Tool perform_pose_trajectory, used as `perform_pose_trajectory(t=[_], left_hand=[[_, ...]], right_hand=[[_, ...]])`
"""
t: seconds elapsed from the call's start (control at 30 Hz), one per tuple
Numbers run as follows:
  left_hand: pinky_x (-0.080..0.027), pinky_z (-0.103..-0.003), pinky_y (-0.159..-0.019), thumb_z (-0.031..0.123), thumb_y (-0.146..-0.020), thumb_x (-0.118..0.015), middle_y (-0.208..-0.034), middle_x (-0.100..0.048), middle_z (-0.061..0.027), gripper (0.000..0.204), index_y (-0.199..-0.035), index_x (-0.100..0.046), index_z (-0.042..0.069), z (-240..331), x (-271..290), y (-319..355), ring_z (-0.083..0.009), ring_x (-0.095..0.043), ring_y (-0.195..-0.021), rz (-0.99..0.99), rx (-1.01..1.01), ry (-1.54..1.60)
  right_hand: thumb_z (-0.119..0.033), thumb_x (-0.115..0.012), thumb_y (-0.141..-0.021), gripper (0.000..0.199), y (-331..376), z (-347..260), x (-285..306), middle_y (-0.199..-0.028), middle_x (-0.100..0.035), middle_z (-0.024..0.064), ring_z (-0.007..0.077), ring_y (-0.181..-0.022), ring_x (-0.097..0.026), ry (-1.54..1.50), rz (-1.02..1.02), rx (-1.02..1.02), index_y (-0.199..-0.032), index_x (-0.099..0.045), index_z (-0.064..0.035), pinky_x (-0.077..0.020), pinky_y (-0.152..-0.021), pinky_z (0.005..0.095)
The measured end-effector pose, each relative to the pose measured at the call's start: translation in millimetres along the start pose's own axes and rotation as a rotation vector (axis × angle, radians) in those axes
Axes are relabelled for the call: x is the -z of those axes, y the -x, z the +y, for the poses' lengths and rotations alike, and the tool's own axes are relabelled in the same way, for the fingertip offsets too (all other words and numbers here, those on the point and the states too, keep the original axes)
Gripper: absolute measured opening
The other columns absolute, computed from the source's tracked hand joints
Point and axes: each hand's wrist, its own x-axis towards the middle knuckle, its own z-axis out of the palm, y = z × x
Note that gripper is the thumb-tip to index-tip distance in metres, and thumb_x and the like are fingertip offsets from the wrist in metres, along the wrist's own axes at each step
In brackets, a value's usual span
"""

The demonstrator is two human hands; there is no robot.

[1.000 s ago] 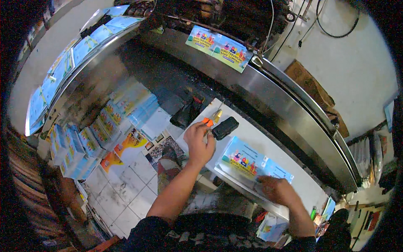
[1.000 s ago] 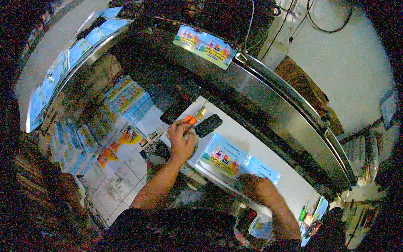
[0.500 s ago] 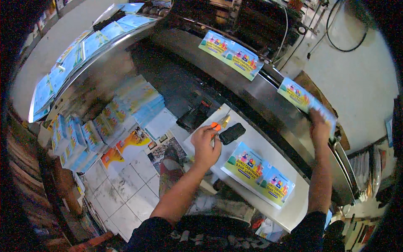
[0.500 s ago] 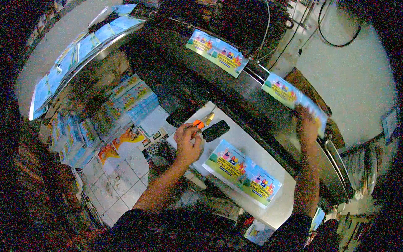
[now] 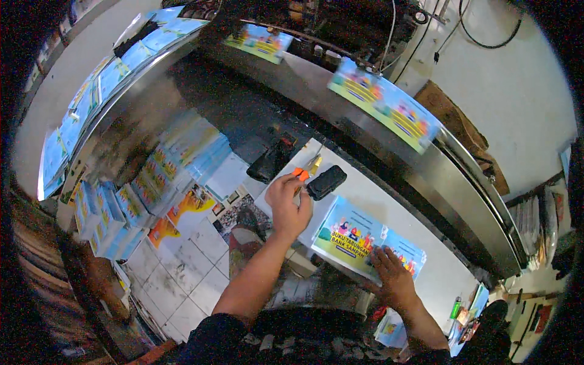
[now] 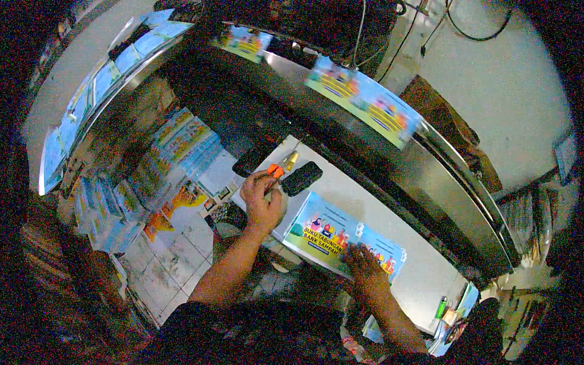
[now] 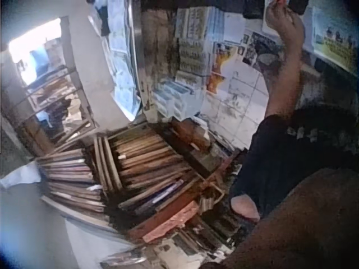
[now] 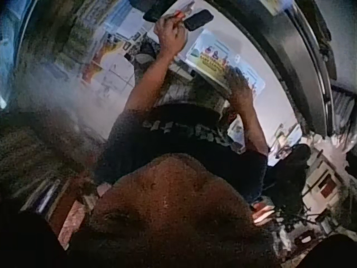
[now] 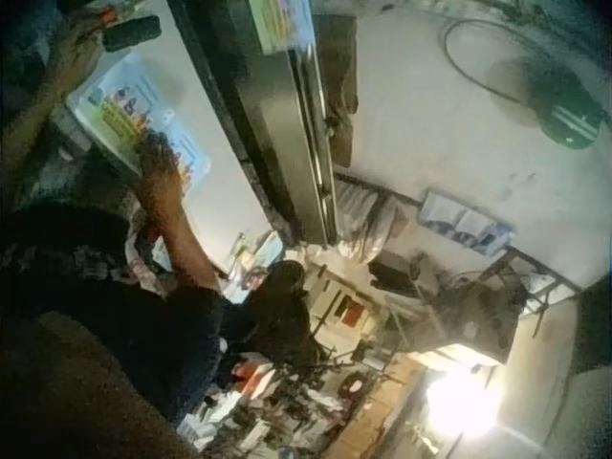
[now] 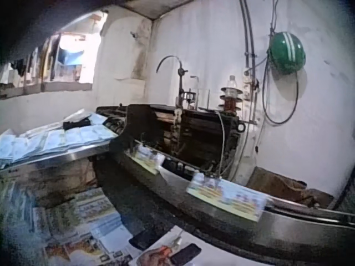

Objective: The person picks up stacks of booklets from the floor and places them on a table. The person aligns the booklets into a single stack by hand and moves them across the work surface.

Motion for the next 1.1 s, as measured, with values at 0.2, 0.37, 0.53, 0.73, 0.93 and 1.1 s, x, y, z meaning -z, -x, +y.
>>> perform_pose_trajectory(t=[0.2, 0.37, 0.53, 0.73, 0.93, 1.1], left_hand=[[-0.030, -0.049, -0.096, 0.010, -0.078, -0.062, -0.116, -0.055, -0.0134, 0.028, -0.106, -0.058, 0.006, -0.8, 0.9, 3.8, -0.0333, -0.048, -0.111, -0.025, 0.033, -0.018], [-0.029, -0.049, -0.097, 0.009, -0.078, -0.060, -0.116, -0.054, -0.0123, 0.029, -0.106, -0.059, 0.007, -2.7, -1.7, 4.6, -0.0321, -0.048, -0.113, -0.041, 0.026, 0.006], [-0.029, -0.048, -0.097, 0.009, -0.076, -0.061, -0.116, -0.054, -0.0115, 0.031, -0.107, -0.059, 0.007, -1.1, -2.1, 4.9, -0.0314, -0.048, -0.114, -0.030, 0.054, 0.001], [-0.028, -0.048, -0.098, 0.009, -0.076, -0.061, -0.117, -0.054, -0.0112, 0.029, -0.105, -0.059, 0.008, -4.3, 2.0, 5.7, -0.0311, -0.048, -0.114, -0.017, 0.036, 0.009], [-0.028, -0.047, -0.098, 0.010, -0.076, -0.062, -0.117, -0.054, -0.0111, 0.029, -0.105, -0.060, 0.008, -6.1, 0.1, 4.3, -0.0313, -0.048, -0.114, -0.034, 0.060, 0.025], [-0.028, -0.047, -0.098, 0.011, -0.077, -0.062, -0.117, -0.054, -0.0111, 0.027, -0.104, -0.060, 0.007, -6.0, -0.7, 3.6, -0.0315, -0.048, -0.114, -0.024, 0.073, 0.026]], right_hand=[[-0.032, -0.072, -0.081, 0.058, -1.4, 0.0, -13.2, -0.134, -0.053, 0.0183, 0.0360, -0.125, -0.050, 0.092, 0.085, 0.030, -0.126, -0.054, -0.0001, -0.0447, -0.102, 0.0447], [-0.029, -0.069, -0.083, 0.051, -5.4, 2.9, 4.6, -0.130, -0.057, 0.0186, 0.0341, -0.117, -0.057, 0.092, 0.015, 0.066, -0.123, -0.056, -0.0018, -0.0509, -0.093, 0.0437], [-0.010, -0.060, -0.084, 0.019, -13.6, 54.8, 39.7, -0.100, -0.068, 0.0191, 0.0323, -0.085, -0.067, -0.246, -0.222, -0.119, -0.101, -0.064, -0.0015, -0.0525, -0.073, 0.0391], [-0.008, -0.045, -0.094, 0.036, -73.6, 157.2, 180.7, -0.115, -0.065, 0.0184, 0.0322, -0.102, -0.065, 0.403, 0.763, -0.417, -0.128, -0.056, -0.0089, -0.0511, -0.087, 0.0398], [-0.006, -0.051, -0.090, 0.042, -142.4, 210.9, 175.5, -0.120, -0.064, 0.0121, 0.0331, -0.095, -0.067, 0.547, 0.852, -0.197, -0.130, -0.054, -0.0179, -0.0539, -0.079, 0.0435], [-0.009, -0.058, -0.087, 0.038, -132.6, 161.7, 88.5, -0.115, -0.064, 0.0181, 0.0361, -0.100, -0.064, 0.449, 0.540, -0.176, -0.125, -0.058, -0.0127, -0.0525, -0.081, 0.0459]])
